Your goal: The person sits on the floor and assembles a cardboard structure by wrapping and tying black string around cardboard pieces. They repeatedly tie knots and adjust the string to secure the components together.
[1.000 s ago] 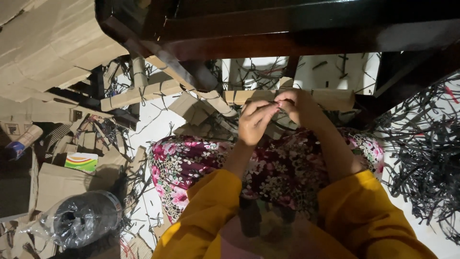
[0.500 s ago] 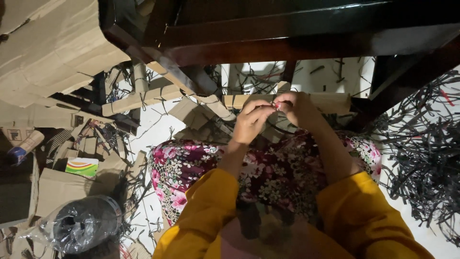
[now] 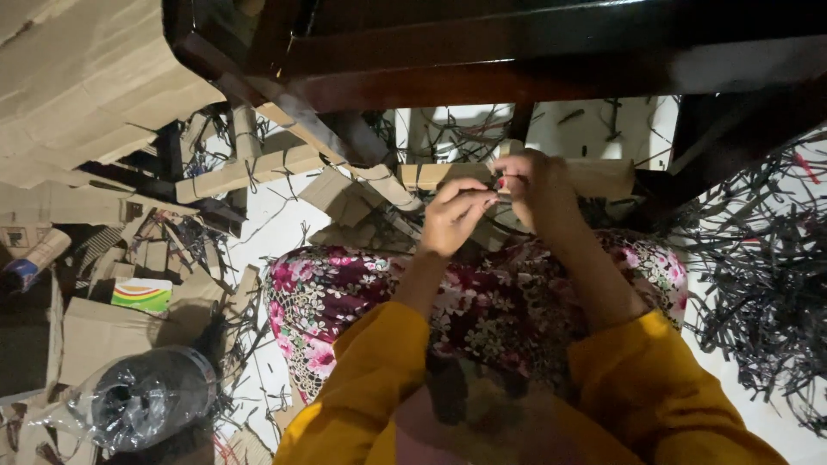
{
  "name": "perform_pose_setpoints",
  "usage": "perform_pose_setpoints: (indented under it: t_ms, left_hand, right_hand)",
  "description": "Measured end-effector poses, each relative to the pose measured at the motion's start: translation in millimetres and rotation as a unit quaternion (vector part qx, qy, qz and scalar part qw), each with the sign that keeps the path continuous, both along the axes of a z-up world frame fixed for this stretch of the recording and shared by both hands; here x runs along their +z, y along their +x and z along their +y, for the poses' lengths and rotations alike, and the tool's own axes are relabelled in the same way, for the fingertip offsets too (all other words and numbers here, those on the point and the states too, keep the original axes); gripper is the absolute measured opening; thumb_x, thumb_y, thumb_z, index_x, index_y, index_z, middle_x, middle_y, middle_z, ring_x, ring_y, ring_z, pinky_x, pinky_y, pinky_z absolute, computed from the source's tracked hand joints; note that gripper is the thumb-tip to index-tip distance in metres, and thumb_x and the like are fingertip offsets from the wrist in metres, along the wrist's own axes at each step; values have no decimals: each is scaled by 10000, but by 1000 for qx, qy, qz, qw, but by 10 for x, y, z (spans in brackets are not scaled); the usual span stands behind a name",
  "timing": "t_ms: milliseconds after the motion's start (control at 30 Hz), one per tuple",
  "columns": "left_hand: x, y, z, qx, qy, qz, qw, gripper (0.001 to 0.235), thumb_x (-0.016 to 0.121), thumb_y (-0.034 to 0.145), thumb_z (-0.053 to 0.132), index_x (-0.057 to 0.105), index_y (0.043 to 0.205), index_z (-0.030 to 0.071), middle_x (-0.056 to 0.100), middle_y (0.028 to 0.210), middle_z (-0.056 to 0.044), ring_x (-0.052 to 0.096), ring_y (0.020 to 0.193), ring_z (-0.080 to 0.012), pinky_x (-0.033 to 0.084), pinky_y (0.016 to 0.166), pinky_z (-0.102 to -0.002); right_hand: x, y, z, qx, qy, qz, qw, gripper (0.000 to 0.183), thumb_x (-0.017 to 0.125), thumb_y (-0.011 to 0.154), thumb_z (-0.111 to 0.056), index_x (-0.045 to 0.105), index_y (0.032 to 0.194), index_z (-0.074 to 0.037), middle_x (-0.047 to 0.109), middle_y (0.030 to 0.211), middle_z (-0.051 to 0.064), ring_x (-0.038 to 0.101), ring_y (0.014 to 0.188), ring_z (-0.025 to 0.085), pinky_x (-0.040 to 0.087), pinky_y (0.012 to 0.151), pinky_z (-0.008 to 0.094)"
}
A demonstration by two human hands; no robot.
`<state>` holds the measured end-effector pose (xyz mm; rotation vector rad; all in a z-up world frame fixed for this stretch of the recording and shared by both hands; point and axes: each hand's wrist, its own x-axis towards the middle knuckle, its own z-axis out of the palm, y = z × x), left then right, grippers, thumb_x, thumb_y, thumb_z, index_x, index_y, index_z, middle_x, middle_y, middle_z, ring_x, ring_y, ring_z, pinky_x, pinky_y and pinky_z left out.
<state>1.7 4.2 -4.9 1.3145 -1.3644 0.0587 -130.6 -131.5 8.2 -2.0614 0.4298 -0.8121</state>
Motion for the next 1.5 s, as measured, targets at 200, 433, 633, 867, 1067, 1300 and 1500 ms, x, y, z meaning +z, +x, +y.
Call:
perform_pose_setpoints:
  t_ms: [200, 433, 633, 867, 1067, 1300, 1500]
  left_hand:
    - [-50, 25, 3, -19, -3, 45, 999, 45, 799, 864, 21, 783, 873, 62, 739, 1039, -148, 746, 905, -336, 630, 772, -404]
    - [152, 6, -146, 15, 11, 87, 996, 65, 797, 860, 26, 754, 848, 73, 765, 934, -130, 742, 881, -352, 579, 786, -435]
    - [194, -62, -191, 33, -16, 119, 992, 104, 721, 883, -49, 754, 862, 47, 769, 911, -158, 737, 874, -370, 565, 819, -409]
    - [126, 6, -179, 37, -4, 99, 994, 130, 685, 914, -42, 736, 832, 45, 769, 858, -136, 729, 861, -386, 564, 812, -441]
    - [-243, 127, -118, 44, -18, 10, 999, 142, 674, 947, 36, 722, 825, 90, 762, 933, -75, 712, 889, -335, 540, 841, -432]
    - [-686, 62, -96, -59, -3, -60, 996, 295, 507, 1038, 207, 621, 774, 145, 689, 828, -26, 657, 711, -309, 513, 660, -430]
    - [-1461, 240, -184, -52, 15, -121, 991, 307, 529, 1014, 279, 649, 749, 179, 576, 712, -48, 620, 637, -355, 523, 661, -437]
  right_hand:
    - [238, -140, 276, 21, 63, 67, 996, 307, 617, 928, -264, 767, 1184, -183, 610, 641, 92, 535, 549, 241, 459, 555, 376]
    - [152, 267, -13, -16, 39, -12, 999, 280, 635, 959, -310, 769, 1164, -174, 690, 780, 139, 654, 690, 358, 541, 674, 457]
    - [344, 161, -111, -64, 159, 68, 983, 365, 736, 868, -243, 713, 1231, -209, 749, 1024, 30, 694, 974, 240, 544, 867, 399]
    - [-55, 181, -149, 19, 96, -40, 994, 186, 861, 854, -119, 795, 1014, -50, 701, 956, 191, 708, 918, 354, 577, 830, 457]
    - [-158, 257, -214, -28, -145, 59, 987, 215, 667, 968, -309, 731, 817, -171, 683, 848, 11, 671, 896, 225, 455, 926, 418]
    - [-511, 501, -434, -118, -364, 70, 921, 188, 780, 936, -224, 677, 783, -185, 653, 821, -34, 629, 925, 174, 316, 1034, 482]
    - [-970, 911, -580, -94, -294, 114, 944, 170, 840, 777, -191, 681, 719, -167, 620, 689, 1, 626, 765, 243, 461, 904, 400]
